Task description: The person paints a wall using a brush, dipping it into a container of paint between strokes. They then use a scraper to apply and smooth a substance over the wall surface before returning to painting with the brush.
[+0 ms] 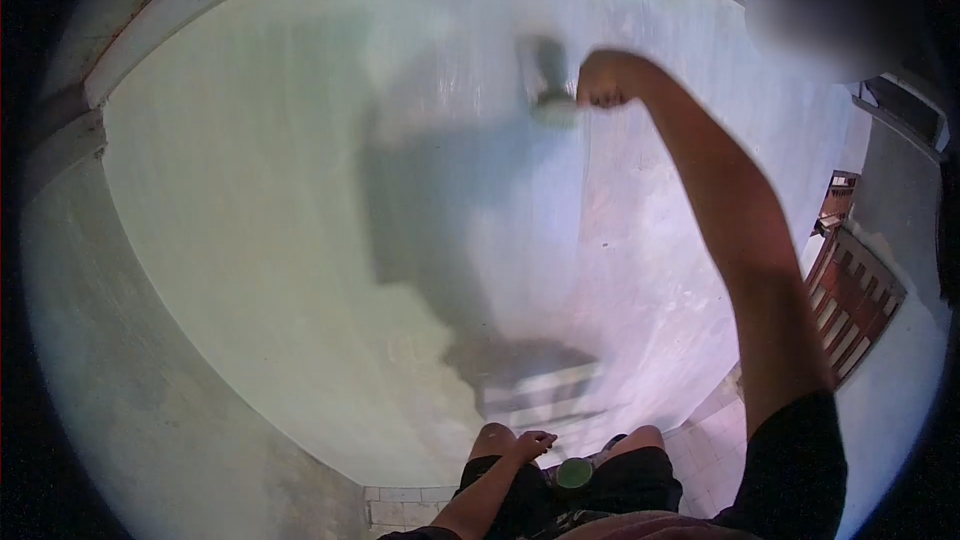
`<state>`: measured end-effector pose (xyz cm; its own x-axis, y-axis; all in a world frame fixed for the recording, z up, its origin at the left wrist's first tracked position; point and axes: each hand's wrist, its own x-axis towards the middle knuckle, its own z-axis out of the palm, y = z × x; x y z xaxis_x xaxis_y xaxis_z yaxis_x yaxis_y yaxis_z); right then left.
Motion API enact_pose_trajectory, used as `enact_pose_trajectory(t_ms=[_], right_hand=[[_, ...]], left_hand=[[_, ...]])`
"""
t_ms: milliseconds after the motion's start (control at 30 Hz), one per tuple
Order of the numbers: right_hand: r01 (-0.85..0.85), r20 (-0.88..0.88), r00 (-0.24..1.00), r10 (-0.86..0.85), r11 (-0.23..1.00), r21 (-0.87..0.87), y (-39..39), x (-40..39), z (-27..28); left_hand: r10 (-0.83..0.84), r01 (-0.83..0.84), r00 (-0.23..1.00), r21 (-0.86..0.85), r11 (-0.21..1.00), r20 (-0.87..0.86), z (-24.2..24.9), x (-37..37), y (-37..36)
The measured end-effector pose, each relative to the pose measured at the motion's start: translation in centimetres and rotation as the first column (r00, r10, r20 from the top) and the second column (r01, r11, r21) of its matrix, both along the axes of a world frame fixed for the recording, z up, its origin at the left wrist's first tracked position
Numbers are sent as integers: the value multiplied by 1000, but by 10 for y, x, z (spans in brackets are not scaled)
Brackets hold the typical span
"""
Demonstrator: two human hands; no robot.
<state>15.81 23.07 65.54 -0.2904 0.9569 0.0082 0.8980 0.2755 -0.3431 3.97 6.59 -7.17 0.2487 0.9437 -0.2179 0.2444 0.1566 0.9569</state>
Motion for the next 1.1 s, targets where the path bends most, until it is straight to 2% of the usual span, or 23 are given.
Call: enact_pose_trajectory(t_ms=[67, 200, 233, 300, 333, 400, 433, 467, 500, 533, 567, 633, 667, 700, 733, 800, 833, 900, 933, 967, 1033, 1067, 1100], right_hand=[[-38, 71, 997, 29, 991, 128, -4, -5, 58], [221, -272, 950, -155, 948, 231, -26, -20, 126], [216, -270, 951, -151, 949, 231, -29, -16, 124], [215, -505, 848, 164, 763, 610, -37, -16, 121], [196, -497, 848, 185, 762, 617, -39, -20, 118], [79, -151, 981, 125, 455, 887, -37, -15, 110], [-120, 142, 989, -32, 366, 923, -1, -5, 119], [119, -121, 992, -33, 544, 831, -51, -16, 91], [206, -243, 970, 12, 496, 843, -24, -14, 77], [126, -129, 992, -17, 366, 922, -1, -10, 58], [97, -109, 994, 3, 428, 899, 5, -10, 36], [178, -258, 963, 74, 544, 820, -6, -13, -15], [57, -105, 992, 65, 520, 852, -7, -7, -30], [71, -123, 992, 32, 662, 746, -29, -5, -35], [65, -117, 993, 35, 657, 751, -41, -3, -26], [21, -89, 996, 3, 964, 264, -57, 5, -11], [15, -34, 999, -5, 959, 284, -51, 6, 1], [4, 13, 1000, -4, 998, 57, -14, 4, 42], [-19, -13, 1000, 20, 996, 92, -8, -1, 61], [56, 22, 998, -59, 989, 141, -25, -12, 80], [56, -178, 982, -60, 998, -28, -15, -18, 120], [72, 50, 996, -75, 995, 64, -20, -23, 139], [177, -102, 982, -158, 960, 217, -29, -30, 142]], left_hand=[[-50, 50, 996, 3, 999, -78, 6, 0, 0], [-16, 14, 998, -37, 999, -58, 11, -5, -3], [0, -2, 999, -55, 998, -37, 10, -4, -1], [38, -37, 999, -62, 997, 4, -5, -6, 3], [52, -48, 998, -80, 996, 45, -10, -6, 4], [45, -41, 998, -117, 992, 32, 4, -7, 5], [79, -70, 995, -140, 988, 59, -4, -4, 6], [110, -95, 991, -169, 981, 81, -8, -3, 5], [110, -90, 987, -164, 982, 116, -11, -3, 5], [102, -83, 988, -163, 983, 115, -9, -3, 4], [90, -74, 992, -164, 984, 92, -8, -3, 5], [72, -60, 995, -158, 986, 71, -5, -3, 5], [49, -43, 998, -135, 990, 41, -4, -4, 3], [31, -29, 999, -110, 994, 10, -4, -6, 4], [33, -31, 999, -103, 994, 17, -6, -6, 7], [16, -15, 1000, -119, 993, 7, -12, -6, 8], [42, -38, 999, -119, 992, 26, -16, -4, 9], [54, -48, 997, -124, 991, 49, -16, 0, 8], [67, -59, 995, -123, 991, 68, -13, 1, 8], [61, -57, 998, -127, 990, 30, 2, 3, 5], [62, -57, 997, -123, 991, 35, 1, 3, 6], [68, -63, 997, -108, 992, 46, 14, 5, 3], [84, -78, 995, -96, 992, 59, 7, 5, 2]])
